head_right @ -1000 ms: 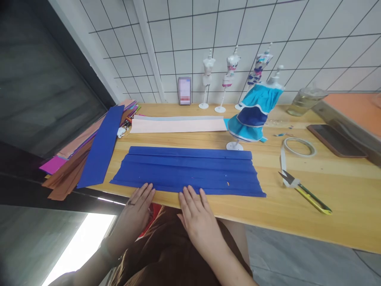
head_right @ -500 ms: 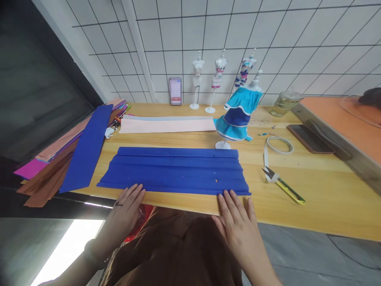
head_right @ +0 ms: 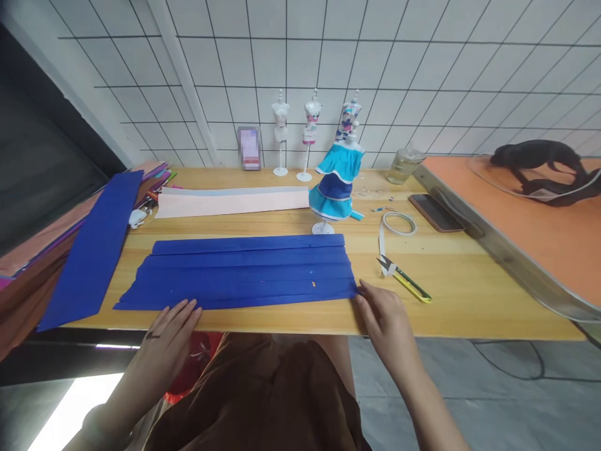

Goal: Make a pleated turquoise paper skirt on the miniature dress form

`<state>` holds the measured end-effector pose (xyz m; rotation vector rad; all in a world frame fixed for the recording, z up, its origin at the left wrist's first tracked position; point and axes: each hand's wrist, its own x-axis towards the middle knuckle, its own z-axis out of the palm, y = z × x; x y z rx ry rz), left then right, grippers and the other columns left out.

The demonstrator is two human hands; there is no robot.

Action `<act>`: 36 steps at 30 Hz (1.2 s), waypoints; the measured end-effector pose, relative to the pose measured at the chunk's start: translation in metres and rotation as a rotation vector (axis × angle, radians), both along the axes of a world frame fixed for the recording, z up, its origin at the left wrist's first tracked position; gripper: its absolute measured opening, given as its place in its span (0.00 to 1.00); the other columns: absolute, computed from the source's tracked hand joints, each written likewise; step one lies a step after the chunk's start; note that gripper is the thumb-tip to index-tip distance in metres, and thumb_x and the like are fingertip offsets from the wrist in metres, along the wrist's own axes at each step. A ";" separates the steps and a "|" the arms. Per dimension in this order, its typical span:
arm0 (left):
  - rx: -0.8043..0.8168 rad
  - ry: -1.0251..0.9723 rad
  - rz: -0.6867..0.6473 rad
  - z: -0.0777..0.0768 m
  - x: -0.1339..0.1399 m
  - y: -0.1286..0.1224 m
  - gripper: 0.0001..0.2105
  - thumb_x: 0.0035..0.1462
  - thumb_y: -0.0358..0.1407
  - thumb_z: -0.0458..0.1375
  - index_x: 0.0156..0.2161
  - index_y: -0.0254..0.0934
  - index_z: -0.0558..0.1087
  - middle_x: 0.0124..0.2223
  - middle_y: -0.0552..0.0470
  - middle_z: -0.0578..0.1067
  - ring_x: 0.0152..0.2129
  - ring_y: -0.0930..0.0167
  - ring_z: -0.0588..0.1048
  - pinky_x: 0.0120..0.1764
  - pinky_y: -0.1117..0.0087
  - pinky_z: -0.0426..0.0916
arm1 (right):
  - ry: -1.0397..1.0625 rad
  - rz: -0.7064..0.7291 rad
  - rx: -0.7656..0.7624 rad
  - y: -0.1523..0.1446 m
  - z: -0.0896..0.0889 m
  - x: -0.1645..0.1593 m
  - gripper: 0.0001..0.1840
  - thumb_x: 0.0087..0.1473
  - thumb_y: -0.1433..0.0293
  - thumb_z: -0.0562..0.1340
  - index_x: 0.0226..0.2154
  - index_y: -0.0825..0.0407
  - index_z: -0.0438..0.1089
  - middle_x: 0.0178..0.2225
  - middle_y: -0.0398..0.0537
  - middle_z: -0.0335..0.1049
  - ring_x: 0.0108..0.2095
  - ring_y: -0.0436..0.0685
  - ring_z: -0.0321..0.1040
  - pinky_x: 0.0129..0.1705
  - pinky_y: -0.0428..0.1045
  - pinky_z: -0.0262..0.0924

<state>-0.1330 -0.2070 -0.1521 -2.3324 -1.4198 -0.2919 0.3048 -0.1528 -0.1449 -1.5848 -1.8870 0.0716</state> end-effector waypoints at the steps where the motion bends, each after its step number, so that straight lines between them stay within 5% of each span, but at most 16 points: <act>1: 0.006 0.003 -0.011 0.000 -0.001 0.001 0.23 0.55 0.24 0.47 0.56 0.32 0.66 0.57 0.41 0.69 0.57 0.59 0.64 0.59 0.53 0.56 | 0.019 -0.018 -0.002 0.001 0.000 -0.001 0.19 0.59 0.59 0.55 0.47 0.51 0.70 0.43 0.55 0.74 0.45 0.63 0.69 0.46 0.60 0.64; 6: -0.004 -0.048 -0.037 0.014 0.008 0.001 0.23 0.54 0.23 0.47 0.55 0.32 0.65 0.57 0.39 0.68 0.57 0.57 0.63 0.58 0.51 0.58 | 0.085 -0.097 -0.026 0.005 -0.004 -0.005 0.20 0.58 0.58 0.56 0.45 0.53 0.71 0.41 0.56 0.75 0.42 0.63 0.70 0.43 0.59 0.65; 10: -0.068 -0.165 -0.218 0.036 0.053 0.007 0.21 0.57 0.26 0.48 0.57 0.31 0.63 0.59 0.40 0.67 0.60 0.59 0.58 0.59 0.51 0.57 | 0.118 -0.142 -0.048 0.006 -0.005 -0.007 0.21 0.56 0.57 0.57 0.44 0.53 0.72 0.37 0.55 0.76 0.39 0.62 0.70 0.42 0.58 0.65; 18: -0.261 -0.206 -0.370 0.044 0.137 0.034 0.28 0.60 0.51 0.48 0.58 0.32 0.63 0.61 0.42 0.65 0.59 0.58 0.61 0.58 0.53 0.57 | 0.150 -0.190 -0.009 0.002 -0.004 -0.010 0.19 0.59 0.58 0.55 0.43 0.54 0.72 0.40 0.56 0.75 0.39 0.61 0.71 0.40 0.57 0.66; 26: -0.301 -0.230 -0.390 0.040 0.145 0.030 0.24 0.59 0.49 0.51 0.53 0.34 0.67 0.57 0.44 0.69 0.53 0.59 0.66 0.55 0.53 0.59 | 0.070 0.017 0.093 -0.009 0.004 -0.017 0.15 0.57 0.64 0.58 0.47 0.48 0.71 0.45 0.53 0.71 0.48 0.61 0.65 0.51 0.60 0.60; 36: -0.336 -0.188 -0.375 0.036 0.148 0.032 0.24 0.61 0.50 0.49 0.55 0.36 0.66 0.60 0.47 0.66 0.54 0.58 0.64 0.55 0.53 0.57 | -0.372 0.245 0.197 -0.021 0.012 -0.045 0.19 0.58 0.68 0.59 0.52 0.56 0.66 0.47 0.56 0.71 0.52 0.64 0.61 0.52 0.60 0.54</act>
